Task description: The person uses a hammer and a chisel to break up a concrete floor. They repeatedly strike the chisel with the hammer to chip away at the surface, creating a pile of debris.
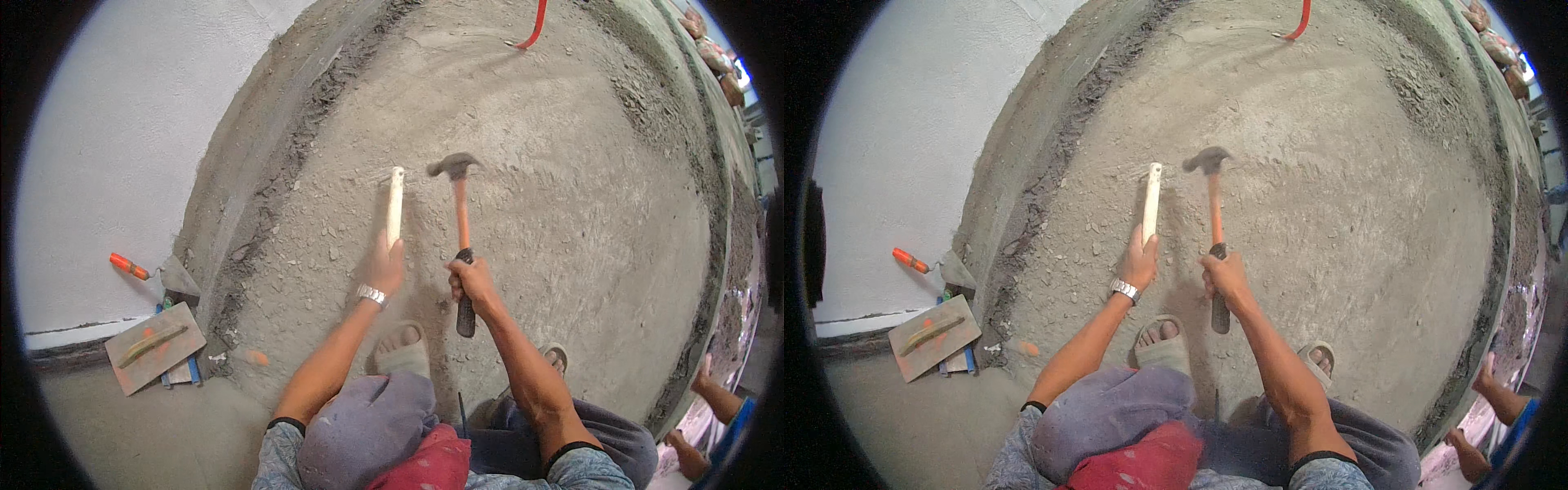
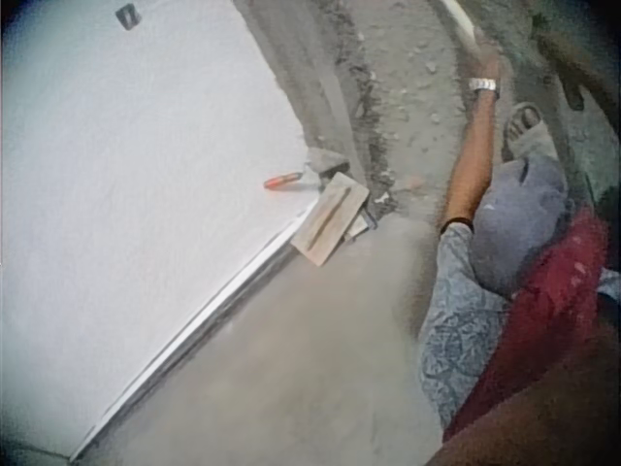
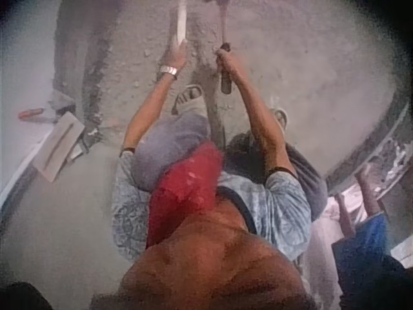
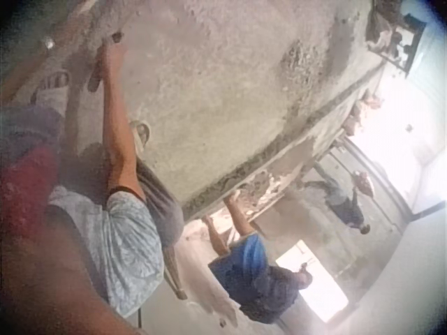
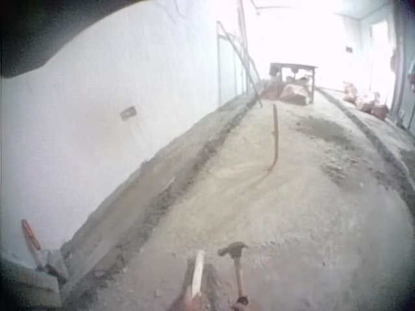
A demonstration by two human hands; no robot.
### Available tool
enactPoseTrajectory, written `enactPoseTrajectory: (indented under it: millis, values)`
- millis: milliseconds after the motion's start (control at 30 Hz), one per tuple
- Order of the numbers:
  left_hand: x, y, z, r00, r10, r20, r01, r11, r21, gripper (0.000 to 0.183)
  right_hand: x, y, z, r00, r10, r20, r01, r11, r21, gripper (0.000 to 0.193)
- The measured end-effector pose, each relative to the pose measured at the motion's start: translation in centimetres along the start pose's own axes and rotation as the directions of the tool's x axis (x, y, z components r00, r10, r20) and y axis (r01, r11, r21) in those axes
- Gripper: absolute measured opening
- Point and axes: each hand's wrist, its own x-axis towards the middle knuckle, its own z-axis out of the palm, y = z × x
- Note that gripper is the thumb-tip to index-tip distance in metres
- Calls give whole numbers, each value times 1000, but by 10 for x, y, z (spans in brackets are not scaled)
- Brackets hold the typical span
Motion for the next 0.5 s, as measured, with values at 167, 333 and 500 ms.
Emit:
enactPoseTrajectory:
  millis: [167, 333, 500]
  values:
    - [30, 37, 1, 982, 34, 183, 51, 896, -440, 40, -6, -59, -14, 963, -234, -129, 240, 970, 27, 21]
    - [50, 49, 2, 987, 44, 156, 44, 855, -516, 31, -13, -104, -11, 856, -488, -172, 512, 845, 153, 23]
    - [46, 36, 7, 986, 11, 164, 75, 856, -511, 28, 7, -68, 31, 936, -287, -202, 319, 936, 149, 21]
